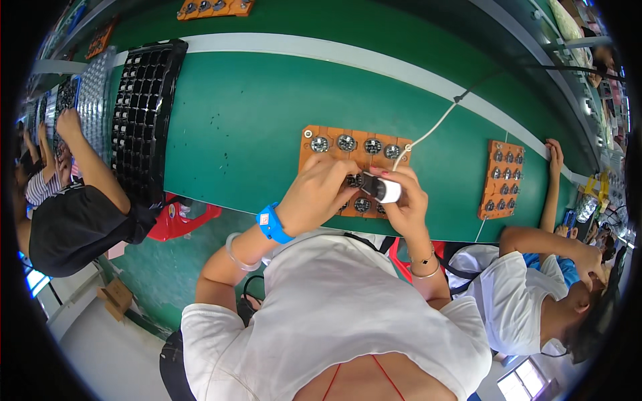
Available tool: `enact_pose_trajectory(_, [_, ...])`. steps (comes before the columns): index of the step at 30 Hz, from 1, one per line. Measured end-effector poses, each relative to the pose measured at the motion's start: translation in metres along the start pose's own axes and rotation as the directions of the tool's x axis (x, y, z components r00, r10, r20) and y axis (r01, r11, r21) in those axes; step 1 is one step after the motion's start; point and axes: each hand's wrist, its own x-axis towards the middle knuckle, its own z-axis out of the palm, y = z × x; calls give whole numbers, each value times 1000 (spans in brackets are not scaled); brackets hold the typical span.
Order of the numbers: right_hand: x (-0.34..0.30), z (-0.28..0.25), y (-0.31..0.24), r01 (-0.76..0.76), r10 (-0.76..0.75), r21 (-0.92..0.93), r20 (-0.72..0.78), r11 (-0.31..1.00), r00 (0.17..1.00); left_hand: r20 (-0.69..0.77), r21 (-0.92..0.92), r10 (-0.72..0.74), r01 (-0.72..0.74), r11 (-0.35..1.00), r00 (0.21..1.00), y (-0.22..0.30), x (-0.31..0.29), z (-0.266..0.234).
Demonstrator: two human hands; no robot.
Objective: Testing or scanning electronic components on a circuit board at an assembly line.
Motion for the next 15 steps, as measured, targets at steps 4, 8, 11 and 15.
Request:
enact_pose_trajectory(4, [-3,-9,1,62,-53,71,-119,996,991,-3,211,39,-37,977,999,-10,-2,-2])
enact_pose_trajectory(8, [-1,-14,4,125,-125,-123,12,984,992,-10,234,29,-26,972,1000,-24,-17,-17])
enact_pose_trajectory(11, [4,-4,3,100,-97,-74,33,992,995,-8,195,-35,35,980,999,-36,-25,-18])
enact_pose_trajectory(15, [19,8,-9,114,-106,-96,89,989,990,12,174,-19,17,985,1000,-37,-25,-17])
